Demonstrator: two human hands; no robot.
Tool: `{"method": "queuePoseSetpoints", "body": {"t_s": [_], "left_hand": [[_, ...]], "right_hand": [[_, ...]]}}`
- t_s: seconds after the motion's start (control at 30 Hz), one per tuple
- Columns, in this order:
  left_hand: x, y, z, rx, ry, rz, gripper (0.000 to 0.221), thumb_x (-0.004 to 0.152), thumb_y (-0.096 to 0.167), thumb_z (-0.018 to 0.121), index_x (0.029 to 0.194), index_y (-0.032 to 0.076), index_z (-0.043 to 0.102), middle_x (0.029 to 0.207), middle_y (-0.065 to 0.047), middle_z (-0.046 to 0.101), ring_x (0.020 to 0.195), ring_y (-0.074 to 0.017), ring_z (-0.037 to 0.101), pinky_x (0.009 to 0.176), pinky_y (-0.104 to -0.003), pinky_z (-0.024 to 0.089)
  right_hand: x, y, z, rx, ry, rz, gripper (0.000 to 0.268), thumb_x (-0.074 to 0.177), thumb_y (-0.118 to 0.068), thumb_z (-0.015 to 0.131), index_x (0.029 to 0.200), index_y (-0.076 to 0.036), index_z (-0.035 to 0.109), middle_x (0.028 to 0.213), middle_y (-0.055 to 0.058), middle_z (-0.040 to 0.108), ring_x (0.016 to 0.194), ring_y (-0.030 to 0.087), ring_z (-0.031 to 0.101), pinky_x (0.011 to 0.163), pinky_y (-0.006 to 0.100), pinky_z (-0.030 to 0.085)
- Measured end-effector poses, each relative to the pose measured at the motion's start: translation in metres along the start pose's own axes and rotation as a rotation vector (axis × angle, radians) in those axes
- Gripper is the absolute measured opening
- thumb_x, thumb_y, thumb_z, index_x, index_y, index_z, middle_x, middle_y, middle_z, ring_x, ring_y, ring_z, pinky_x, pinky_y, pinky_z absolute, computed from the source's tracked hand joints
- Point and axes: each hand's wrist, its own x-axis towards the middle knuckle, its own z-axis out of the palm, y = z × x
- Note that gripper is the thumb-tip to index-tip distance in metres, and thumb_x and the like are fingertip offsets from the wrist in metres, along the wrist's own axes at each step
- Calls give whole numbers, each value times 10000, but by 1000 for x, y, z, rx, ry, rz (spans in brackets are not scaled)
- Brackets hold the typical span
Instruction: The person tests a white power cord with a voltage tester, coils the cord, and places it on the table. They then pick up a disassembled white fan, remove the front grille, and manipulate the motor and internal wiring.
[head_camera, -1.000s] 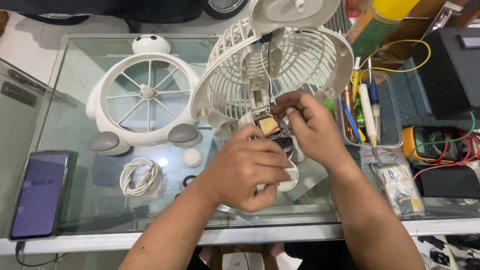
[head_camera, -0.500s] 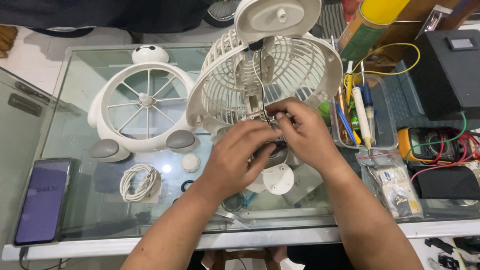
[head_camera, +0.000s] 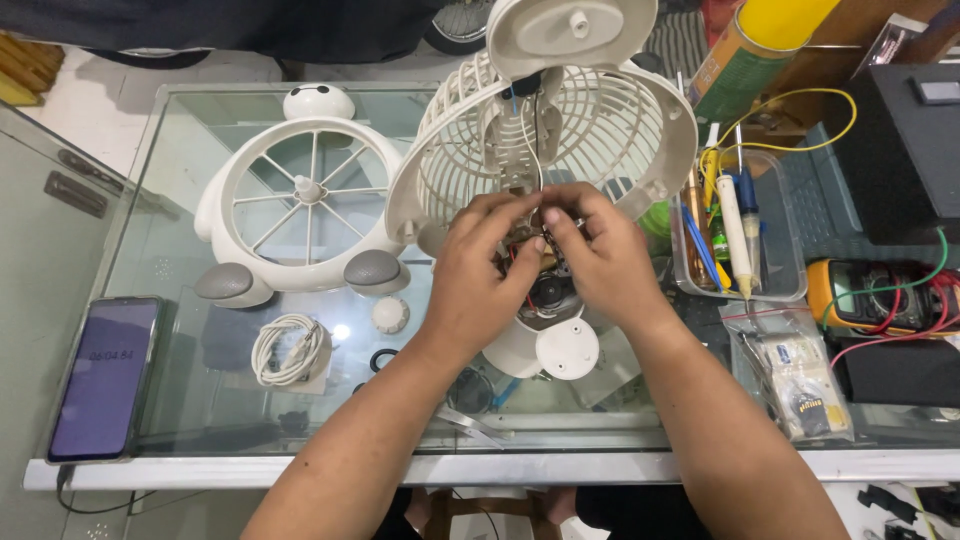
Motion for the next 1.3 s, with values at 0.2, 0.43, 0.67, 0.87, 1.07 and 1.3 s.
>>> {"method": "queuePoseSetpoints", "body": {"t_s": [0.2, 0.43, 0.67, 0.87, 1.07, 1.3], "left_hand": [[-3, 3, -1, 8, -2, -21, 375, 970, 161, 613, 1339, 138, 677, 1190, -109, 675, 1059, -315, 663, 934, -449, 525], [-7, -2, -1, -8, 13, -31, 403, 961, 163, 617, 1361, 162, 667, 1197, -106, 675, 1073, -317, 660, 945, -452, 527], [-6, -4, 2, -18, 10, 11, 472, 956, 134, 617, 1428, 121, 605, 1229, -138, 672, 1102, -326, 654, 963, -459, 525], [-6, -11, 3, -71, -6, 17, 490, 942, 143, 644, 1426, 79, 600, 1273, -177, 669, 1150, -368, 644, 1002, -477, 513], [-7, -14, 0, -367, -38, -214, 519, 1001, 231, 579, 1490, 69, 522, 1373, -165, 645, 1191, -276, 633, 922, -386, 536], [0, 1, -7, -217, -32, -118, 488, 1001, 191, 588, 1486, 145, 548, 1495, -163, 508, 1201, -315, 614, 876, -396, 554]], "right_hand": [[12, 26, 1, 162, -83, 57, 211, 1030, -132, 626, 1201, -11, 651, 992, 81, 699, 930, 154, 614, 864, 326, 522], [14, 28, 3, 155, -72, 76, 157, 1024, -141, 668, 1129, -25, 675, 891, 69, 684, 868, 141, 609, 819, 315, 512], [14, 9, -2, -236, 52, -130, 78, 975, -129, 760, 939, -69, 724, 708, 58, 654, 678, 189, 625, 650, 307, 495], [13, 8, -2, -585, 126, -458, 88, 947, -129, 797, 1000, -127, 727, 785, 8, 656, 744, 203, 650, 705, 344, 539], [9, -8, -6, -562, 24, -457, 195, 1000, -114, 717, 1184, -156, 765, 1067, 78, 691, 970, 315, 685, 821, 424, 564], [6, -3, -6, -537, -77, -496, 244, 1023, -68, 626, 1234, -80, 748, 1169, 147, 728, 1083, 398, 677, 886, 467, 561]]}}
